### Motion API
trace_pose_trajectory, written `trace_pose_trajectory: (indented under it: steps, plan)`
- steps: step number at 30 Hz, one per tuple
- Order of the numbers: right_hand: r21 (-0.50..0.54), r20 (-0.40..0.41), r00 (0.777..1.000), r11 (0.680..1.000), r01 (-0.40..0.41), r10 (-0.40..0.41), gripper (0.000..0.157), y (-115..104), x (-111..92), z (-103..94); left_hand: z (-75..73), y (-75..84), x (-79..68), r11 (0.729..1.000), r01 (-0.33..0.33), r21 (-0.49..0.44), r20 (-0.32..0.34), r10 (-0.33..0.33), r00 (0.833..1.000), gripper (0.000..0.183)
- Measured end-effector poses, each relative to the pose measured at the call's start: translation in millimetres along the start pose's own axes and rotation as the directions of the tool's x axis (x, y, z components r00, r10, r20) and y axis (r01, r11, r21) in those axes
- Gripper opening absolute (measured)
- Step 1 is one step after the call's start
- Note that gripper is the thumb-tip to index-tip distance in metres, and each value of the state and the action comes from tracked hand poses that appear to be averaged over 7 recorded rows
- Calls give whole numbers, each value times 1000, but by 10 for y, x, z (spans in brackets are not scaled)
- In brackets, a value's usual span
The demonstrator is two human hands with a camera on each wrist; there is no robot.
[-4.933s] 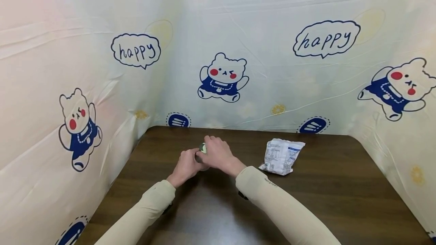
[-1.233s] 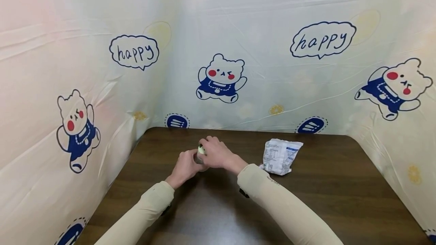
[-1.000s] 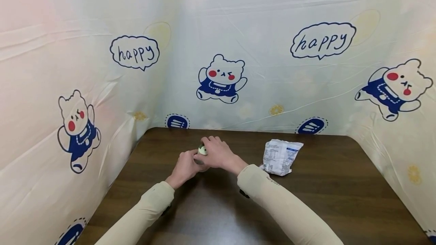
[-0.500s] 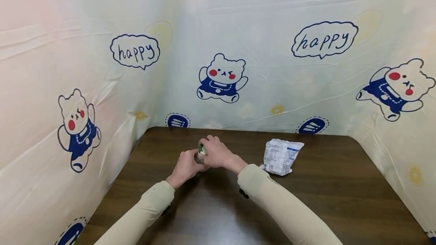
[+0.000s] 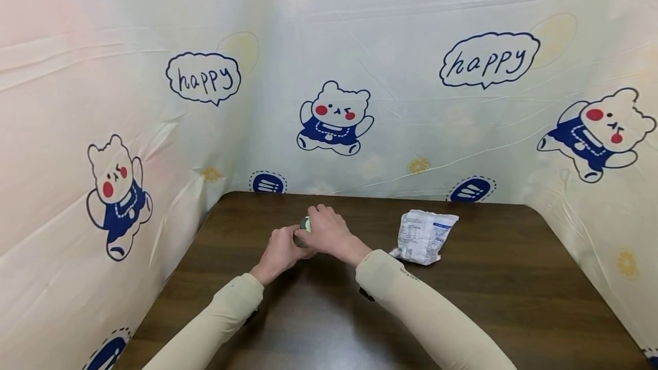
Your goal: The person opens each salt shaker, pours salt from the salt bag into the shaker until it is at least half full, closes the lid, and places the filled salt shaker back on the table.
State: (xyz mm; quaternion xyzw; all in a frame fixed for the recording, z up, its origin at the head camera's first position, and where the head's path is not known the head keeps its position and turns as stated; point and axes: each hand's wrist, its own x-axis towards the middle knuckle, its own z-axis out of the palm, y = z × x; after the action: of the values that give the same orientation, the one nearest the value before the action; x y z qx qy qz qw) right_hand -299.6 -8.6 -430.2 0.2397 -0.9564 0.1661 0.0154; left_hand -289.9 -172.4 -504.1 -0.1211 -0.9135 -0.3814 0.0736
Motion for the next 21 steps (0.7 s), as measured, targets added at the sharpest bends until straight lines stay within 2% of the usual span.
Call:
trace_pose_trajectory:
  steps: [4,7,11,15,21]
  plan:
    - [35,55,996,997,63,-65,38,-13,1,-29,-3,-8,1,1000,19,-2,3,-19,1000,32]
    - [72,86,992,994,84,-90,35,-15,-5,-50,5,-26,5,1000,12,16,-4,-12,1000,33]
    - [136,71,997,990,31,-41,46,-16,-17,-48,17,-44,7,1000,-8,23,-5,8,1000,32]
    - [149,29,999,988,-30,26,58,-7,-31,-18,26,-44,-7,1000,-17,18,-6,18,1000,29]
    - [172,3,1000,985,-30,30,46,-12,-26,-33,16,-17,-10,999,-24,25,-17,25,1000,33]
